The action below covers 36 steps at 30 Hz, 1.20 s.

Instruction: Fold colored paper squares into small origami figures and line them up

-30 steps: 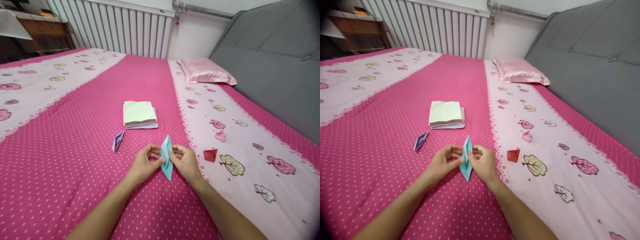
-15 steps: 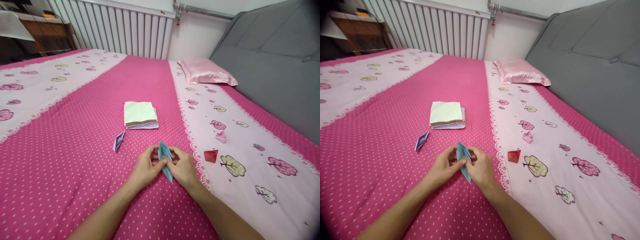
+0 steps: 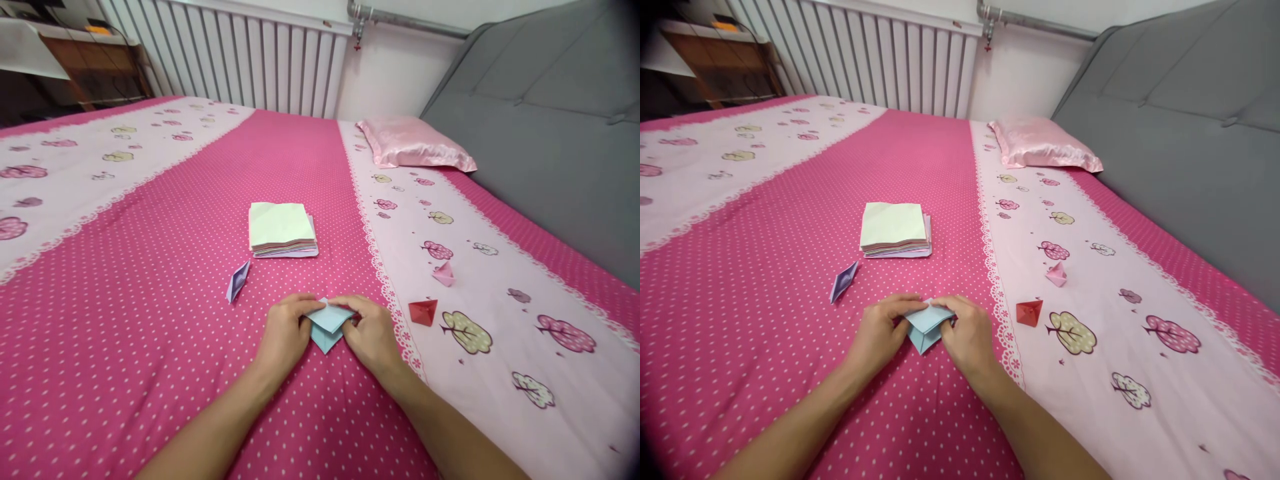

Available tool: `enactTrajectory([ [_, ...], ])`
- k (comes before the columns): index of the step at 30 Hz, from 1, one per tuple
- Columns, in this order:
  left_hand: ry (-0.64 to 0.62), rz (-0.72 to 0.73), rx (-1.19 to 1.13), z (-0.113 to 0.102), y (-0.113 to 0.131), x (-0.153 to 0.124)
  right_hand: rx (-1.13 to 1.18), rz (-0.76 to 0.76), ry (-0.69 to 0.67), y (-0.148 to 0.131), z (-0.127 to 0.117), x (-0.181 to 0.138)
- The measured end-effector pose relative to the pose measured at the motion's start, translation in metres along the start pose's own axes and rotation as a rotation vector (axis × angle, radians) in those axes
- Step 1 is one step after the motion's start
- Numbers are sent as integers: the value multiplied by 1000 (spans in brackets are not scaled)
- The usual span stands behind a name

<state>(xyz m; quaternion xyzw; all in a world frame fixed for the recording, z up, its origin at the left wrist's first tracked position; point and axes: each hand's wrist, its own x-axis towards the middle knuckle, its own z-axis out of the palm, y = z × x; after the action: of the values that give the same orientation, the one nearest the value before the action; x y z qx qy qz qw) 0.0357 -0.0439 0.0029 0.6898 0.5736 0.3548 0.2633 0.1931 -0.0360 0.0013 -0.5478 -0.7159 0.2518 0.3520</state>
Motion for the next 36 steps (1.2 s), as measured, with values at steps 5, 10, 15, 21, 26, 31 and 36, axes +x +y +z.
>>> enactTrajectory([
  [5,-86,18,103,-4,-2,3,-150,-27,-94,1,0,0],
  [10,-245,97,217,-15,-1,3,-283,-165,-255,-1,-10,1],
  [15,-425,212,254,-30,-2,3,-324,-266,-567,-5,-34,-1],
  [21,-435,223,240,-24,-4,7,-325,-171,-660,-4,-26,-8],
  [26,-447,302,434,-7,-11,-3,-466,-128,-551,1,-3,-12],
  [31,-487,305,608,-2,-13,-13,-571,-168,-533,3,2,-14],
  [36,-484,234,702,-1,-7,-14,-625,-158,-534,2,3,-17],
])
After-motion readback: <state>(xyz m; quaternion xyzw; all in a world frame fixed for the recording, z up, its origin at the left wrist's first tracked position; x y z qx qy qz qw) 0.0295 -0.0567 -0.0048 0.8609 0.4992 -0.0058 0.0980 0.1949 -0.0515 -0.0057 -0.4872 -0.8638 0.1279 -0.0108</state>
